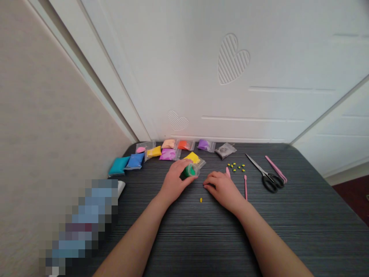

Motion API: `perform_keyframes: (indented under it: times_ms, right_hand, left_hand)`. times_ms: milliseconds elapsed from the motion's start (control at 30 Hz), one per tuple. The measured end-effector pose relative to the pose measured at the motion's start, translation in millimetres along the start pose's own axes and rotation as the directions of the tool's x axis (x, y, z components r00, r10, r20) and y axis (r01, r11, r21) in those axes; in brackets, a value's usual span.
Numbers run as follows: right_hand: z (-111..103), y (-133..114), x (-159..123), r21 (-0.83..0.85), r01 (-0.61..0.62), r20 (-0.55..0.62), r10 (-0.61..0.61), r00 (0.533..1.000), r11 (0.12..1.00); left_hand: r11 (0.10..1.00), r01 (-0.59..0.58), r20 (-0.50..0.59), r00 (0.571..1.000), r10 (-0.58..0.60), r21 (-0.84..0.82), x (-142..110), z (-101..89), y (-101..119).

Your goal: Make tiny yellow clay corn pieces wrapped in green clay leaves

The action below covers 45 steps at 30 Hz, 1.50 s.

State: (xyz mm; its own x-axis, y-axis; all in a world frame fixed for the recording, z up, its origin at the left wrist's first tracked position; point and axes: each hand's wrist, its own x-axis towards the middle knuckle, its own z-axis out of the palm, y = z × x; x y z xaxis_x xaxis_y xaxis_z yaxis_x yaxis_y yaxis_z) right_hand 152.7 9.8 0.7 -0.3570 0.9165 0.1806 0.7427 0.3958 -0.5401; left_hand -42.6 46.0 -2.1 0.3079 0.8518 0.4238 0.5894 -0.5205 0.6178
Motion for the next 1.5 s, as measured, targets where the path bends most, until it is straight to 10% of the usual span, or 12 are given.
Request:
perform_keyframes:
  times_ms: [467,700,1033,1500]
  right_hand:
    - [5,0,2,0.151,-0.037,-0.051,0.045,0.998,0.988]
    - [8,-1,2,0.179,-0.044,-0.047,0.053,0.997,0.983]
    - [8,5,4,0.254,-0.075,-0.109,0.105,0.988,0.964]
    - [2,4,2,0.258,-0.142,-0.111,0.175,0.978,0.956]
  left_hand:
    - [0.82,0.319,-0.02,0.928,-0.372,-0.476,4,0.0,-19]
    - [0.946,0.256,-0.005,0.965,-0.262,-0.198,4,-4.0,-21]
    - [0.958,-0.125,0.168,0.982,0.083,0.257,1,-6.1,-20]
    - [0.947,-0.105,0.077,0.993,0.085,0.302,5,-6.6,-41]
